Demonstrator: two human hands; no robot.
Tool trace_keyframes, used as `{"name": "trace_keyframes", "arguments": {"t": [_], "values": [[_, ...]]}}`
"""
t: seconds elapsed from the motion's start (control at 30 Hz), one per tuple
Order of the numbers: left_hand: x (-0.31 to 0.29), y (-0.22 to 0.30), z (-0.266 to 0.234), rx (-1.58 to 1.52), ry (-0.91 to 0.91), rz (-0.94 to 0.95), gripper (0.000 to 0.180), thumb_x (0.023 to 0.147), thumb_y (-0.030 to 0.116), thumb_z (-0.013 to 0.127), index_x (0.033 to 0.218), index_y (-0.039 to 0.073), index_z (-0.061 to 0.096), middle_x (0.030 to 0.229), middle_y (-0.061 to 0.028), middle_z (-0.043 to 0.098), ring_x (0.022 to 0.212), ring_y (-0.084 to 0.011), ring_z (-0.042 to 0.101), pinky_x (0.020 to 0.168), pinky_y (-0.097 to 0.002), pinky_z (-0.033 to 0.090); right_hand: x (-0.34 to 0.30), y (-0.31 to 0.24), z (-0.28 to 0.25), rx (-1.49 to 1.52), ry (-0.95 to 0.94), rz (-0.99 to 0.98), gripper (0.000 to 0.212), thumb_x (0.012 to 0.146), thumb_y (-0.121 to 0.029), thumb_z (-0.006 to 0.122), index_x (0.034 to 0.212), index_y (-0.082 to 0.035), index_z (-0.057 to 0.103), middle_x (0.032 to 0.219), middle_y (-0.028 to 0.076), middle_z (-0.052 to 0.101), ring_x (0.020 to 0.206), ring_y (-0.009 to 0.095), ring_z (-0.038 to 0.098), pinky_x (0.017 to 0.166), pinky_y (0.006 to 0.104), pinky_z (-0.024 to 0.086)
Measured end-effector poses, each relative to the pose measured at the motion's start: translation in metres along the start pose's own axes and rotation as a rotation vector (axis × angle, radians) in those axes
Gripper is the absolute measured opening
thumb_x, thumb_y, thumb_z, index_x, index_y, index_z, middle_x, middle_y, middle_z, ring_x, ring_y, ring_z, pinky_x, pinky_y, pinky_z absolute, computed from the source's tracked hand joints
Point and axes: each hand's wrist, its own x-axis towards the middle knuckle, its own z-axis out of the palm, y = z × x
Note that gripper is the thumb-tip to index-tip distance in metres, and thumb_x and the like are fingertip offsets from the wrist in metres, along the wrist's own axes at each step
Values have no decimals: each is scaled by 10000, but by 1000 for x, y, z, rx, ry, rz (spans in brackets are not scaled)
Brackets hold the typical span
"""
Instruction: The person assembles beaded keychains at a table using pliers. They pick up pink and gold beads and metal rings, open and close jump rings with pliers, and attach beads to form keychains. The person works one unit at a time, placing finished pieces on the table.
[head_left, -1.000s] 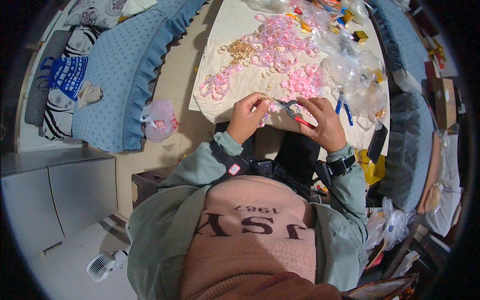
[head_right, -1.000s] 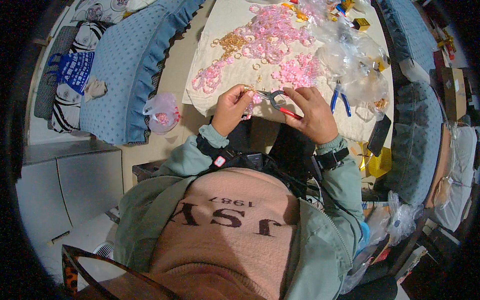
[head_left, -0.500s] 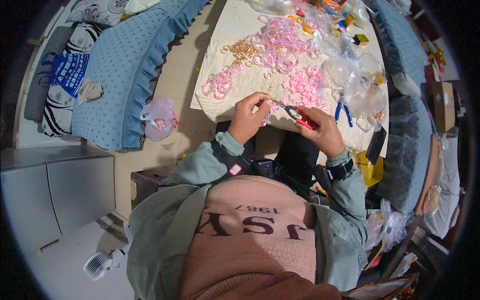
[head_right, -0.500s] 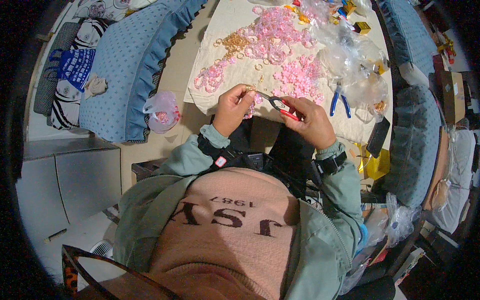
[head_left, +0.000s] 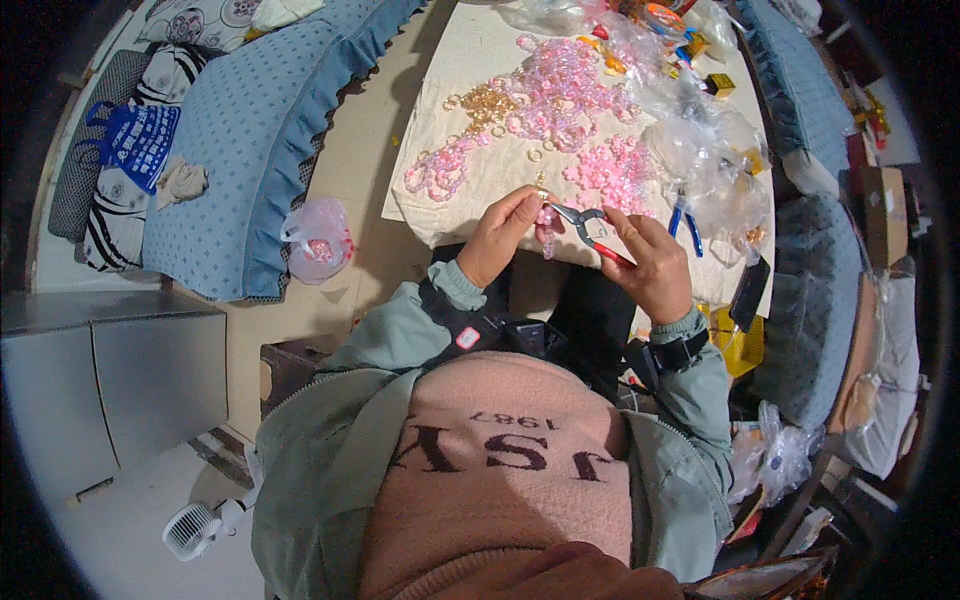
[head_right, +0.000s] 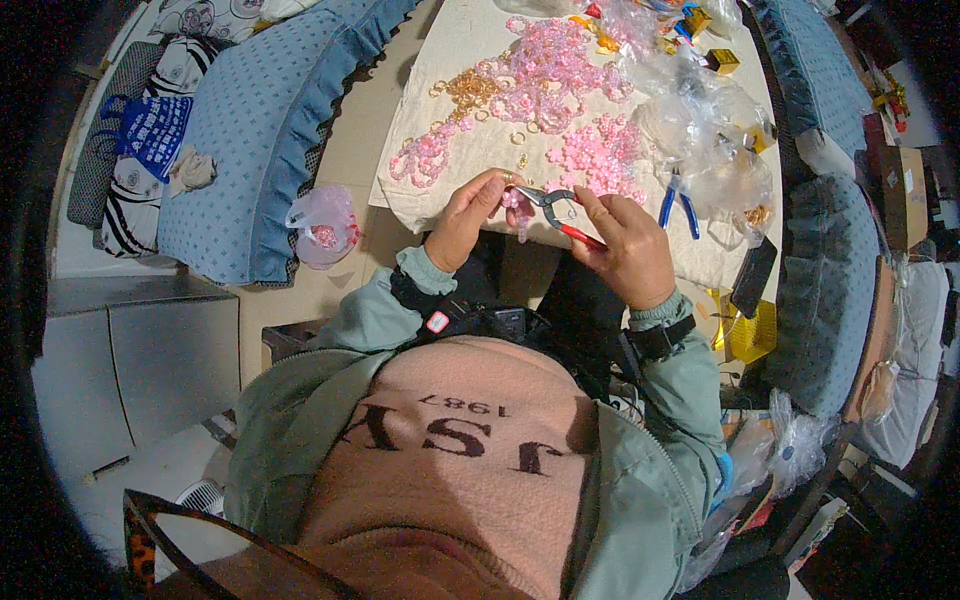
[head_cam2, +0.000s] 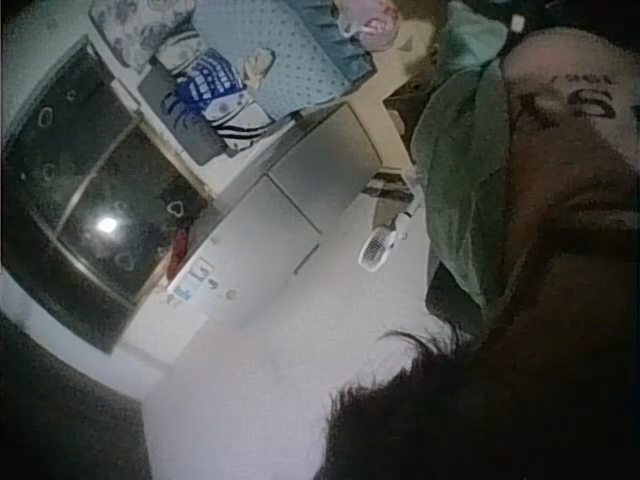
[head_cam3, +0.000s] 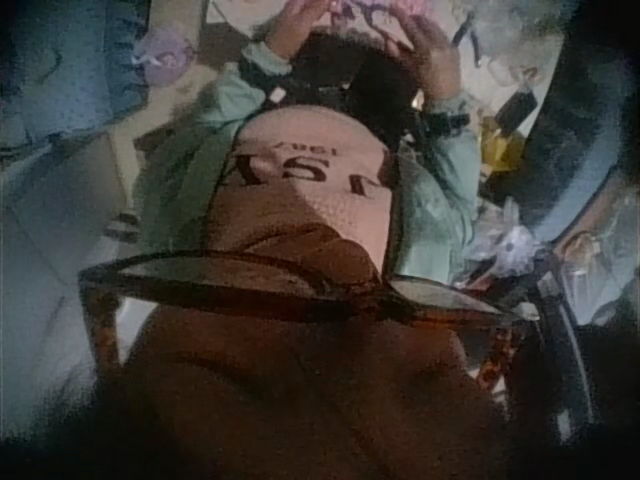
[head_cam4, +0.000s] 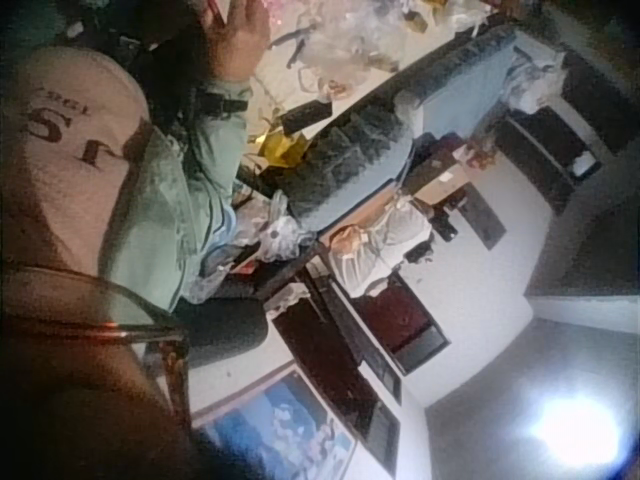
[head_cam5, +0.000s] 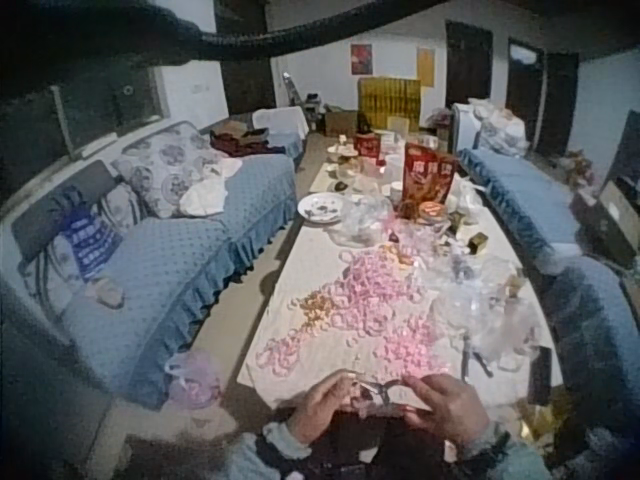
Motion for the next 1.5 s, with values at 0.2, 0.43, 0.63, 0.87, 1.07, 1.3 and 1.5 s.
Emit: {"name": "trace_keyframes", "arguments": {"t": [0.2,0.43,0.63,0.87,1.07,1.3,1.5], "values": [[1,1,-3,-31,-85,-109,367,1084,285,426,1194,-10,615,921,3,599,820,-52,512,785,-212,454,-1,-1,-3,-12,-7,-10,647,681,-100,815,1303,-77,636,945,120,635,821,291,634,712,383,532],[-1,4,0,220,-73,-50,326,1074,250,429,1190,23,631,894,9,582,772,-58,496,738,-219,457,-5,-2,-3,3,-28,35,651,678,-100,814,1305,-91,639,966,121,642,841,294,646,726,386,543],[1,5,2,443,-11,81,317,1059,243,448,1155,6,635,891,-40,589,785,-108,541,716,-261,463,-8,-3,-3,21,-22,57,638,688,-109,809,1303,-94,640,984,127,649,851,302,656,732,387,549],[0,8,3,793,78,340,283,1036,209,454,1104,-1,632,922,-176,619,867,-338,600,801,-400,472,-11,-4,-1,128,-63,137,621,700,-101,808,1296,-77,637,990,141,651,826,309,663,707,384,550],[-2,9,5,896,89,347,238,1025,188,462,1044,5,614,934,-182,629,896,-365,593,802,-431,468,-12,-8,0,142,-77,191,625,695,-112,820,1292,-75,640,977,133,650,798,301,659,695,379,547],[-6,0,17,609,85,192,163,1013,162,486,983,15,549,879,-157,622,862,-312,617,774,-410,474,-12,-13,-2,97,-30,175,577,723,-111,798,1278,-69,645,920,130,627,774,294,648,670,376,535],[31,-25,6,246,208,66,211,1040,178,481,930,8,542,791,-40,563,722,-100,497,657,-303,452,-6,9,22,231,46,385,464,808,-160,753,1257,-91,656,866,138,613,748,264,649,650,370,530]]}}
